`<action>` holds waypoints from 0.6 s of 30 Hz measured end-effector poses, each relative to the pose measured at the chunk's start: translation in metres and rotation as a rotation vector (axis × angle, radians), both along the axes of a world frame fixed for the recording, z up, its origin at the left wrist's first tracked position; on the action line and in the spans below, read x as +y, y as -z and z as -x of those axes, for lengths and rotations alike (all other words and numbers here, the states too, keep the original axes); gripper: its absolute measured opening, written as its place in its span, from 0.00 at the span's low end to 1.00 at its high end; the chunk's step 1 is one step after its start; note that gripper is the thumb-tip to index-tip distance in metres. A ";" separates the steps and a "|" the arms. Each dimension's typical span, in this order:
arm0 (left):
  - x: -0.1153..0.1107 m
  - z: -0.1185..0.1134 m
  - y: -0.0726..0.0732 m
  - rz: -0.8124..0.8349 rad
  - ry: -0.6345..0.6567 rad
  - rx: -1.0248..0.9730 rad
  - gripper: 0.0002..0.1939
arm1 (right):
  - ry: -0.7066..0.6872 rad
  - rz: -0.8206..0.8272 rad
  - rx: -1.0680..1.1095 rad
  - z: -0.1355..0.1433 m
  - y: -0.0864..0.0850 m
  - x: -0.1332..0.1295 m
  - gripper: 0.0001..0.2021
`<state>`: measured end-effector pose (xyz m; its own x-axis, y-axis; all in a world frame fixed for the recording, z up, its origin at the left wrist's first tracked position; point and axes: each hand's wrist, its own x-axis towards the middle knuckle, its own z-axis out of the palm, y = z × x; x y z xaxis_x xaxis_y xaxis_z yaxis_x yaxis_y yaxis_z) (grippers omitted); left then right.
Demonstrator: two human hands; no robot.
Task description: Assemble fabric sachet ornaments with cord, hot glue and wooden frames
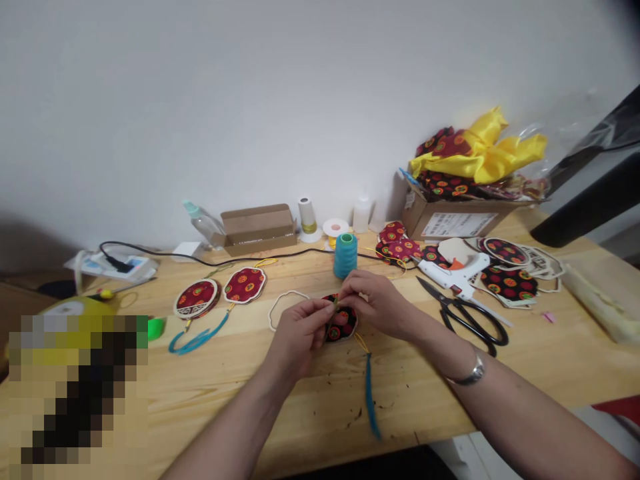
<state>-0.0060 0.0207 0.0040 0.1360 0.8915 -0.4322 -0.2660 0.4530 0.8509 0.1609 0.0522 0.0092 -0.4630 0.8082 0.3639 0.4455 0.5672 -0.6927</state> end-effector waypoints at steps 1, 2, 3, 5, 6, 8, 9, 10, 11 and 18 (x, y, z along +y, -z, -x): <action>0.000 0.000 0.000 0.004 0.002 -0.002 0.16 | 0.003 0.002 -0.001 0.000 0.000 0.000 0.06; 0.000 0.000 0.000 0.004 0.001 -0.006 0.16 | 0.004 0.005 -0.002 0.000 0.001 0.000 0.06; 0.000 0.000 0.000 0.000 0.002 -0.009 0.15 | 0.006 0.005 -0.001 -0.001 0.001 0.000 0.06; 0.000 0.000 0.000 -0.009 0.001 -0.011 0.14 | 0.006 0.004 0.003 -0.001 0.002 0.000 0.06; 0.000 0.000 0.000 -0.012 0.000 -0.010 0.14 | 0.007 0.005 0.003 -0.001 0.002 0.000 0.06; 0.001 0.000 0.000 -0.011 -0.003 -0.012 0.13 | 0.013 0.011 -0.001 -0.001 0.002 -0.001 0.06; 0.001 -0.001 0.000 -0.007 -0.004 -0.012 0.13 | 0.017 0.014 -0.003 -0.001 0.002 -0.001 0.06; 0.001 -0.001 -0.001 -0.005 -0.007 -0.012 0.13 | 0.020 0.015 -0.004 -0.001 0.002 -0.001 0.06; 0.001 -0.001 -0.001 -0.004 -0.008 -0.012 0.14 | 0.022 0.015 -0.006 -0.001 0.002 0.000 0.06; 0.001 -0.001 0.002 -0.019 0.002 -0.002 0.14 | 0.026 0.003 -0.006 -0.002 0.004 0.001 0.06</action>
